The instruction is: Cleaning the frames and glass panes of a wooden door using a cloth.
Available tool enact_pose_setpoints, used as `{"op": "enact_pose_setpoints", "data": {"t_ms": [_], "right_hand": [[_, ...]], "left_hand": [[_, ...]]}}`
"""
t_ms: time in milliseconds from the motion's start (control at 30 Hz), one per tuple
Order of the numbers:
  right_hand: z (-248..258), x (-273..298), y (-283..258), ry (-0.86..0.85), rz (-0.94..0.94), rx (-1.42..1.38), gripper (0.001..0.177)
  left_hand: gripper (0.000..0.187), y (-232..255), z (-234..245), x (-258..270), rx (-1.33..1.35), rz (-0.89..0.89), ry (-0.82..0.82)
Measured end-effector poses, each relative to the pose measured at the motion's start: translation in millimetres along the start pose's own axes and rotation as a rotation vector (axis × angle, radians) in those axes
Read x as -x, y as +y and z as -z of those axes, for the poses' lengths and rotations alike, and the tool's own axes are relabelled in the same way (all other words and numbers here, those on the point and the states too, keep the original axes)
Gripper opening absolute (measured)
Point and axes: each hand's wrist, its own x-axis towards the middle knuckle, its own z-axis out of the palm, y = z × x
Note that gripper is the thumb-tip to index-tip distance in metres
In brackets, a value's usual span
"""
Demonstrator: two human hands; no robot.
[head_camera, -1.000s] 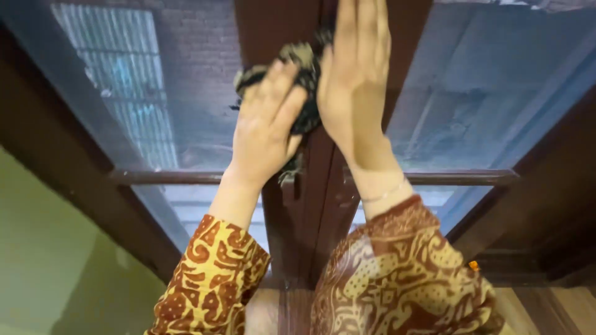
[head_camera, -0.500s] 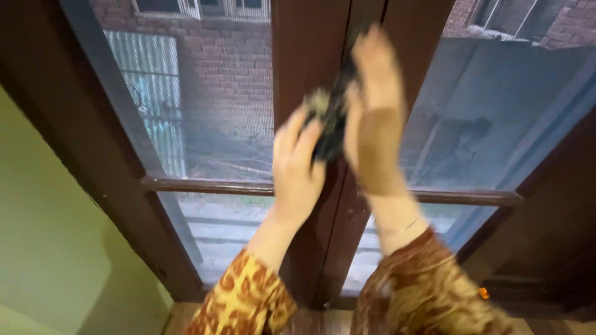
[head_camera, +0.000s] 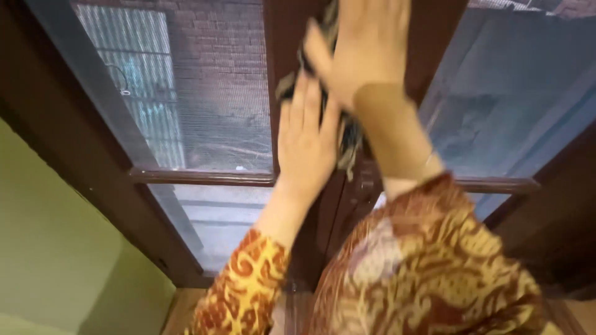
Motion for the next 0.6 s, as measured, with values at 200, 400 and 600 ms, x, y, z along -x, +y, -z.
{"op": "enact_pose_setpoints", "data": {"t_ms": [200,400,600], "right_hand": [[-67,121,12,0.200,0.210,0.061,0.072],[-103,224,15,-0.037,0.027,-0.228,0.076],[-186,315,37,0.094,0.019,-0.061,0.066]], "left_hand": [[0.039,45,-28,132,0.108,0.062,-0.030],[0.031,44,-55,237,0.263,0.199,-0.287],[0.047,10,-60,320,0.138,-0.102,-0.224]]}}
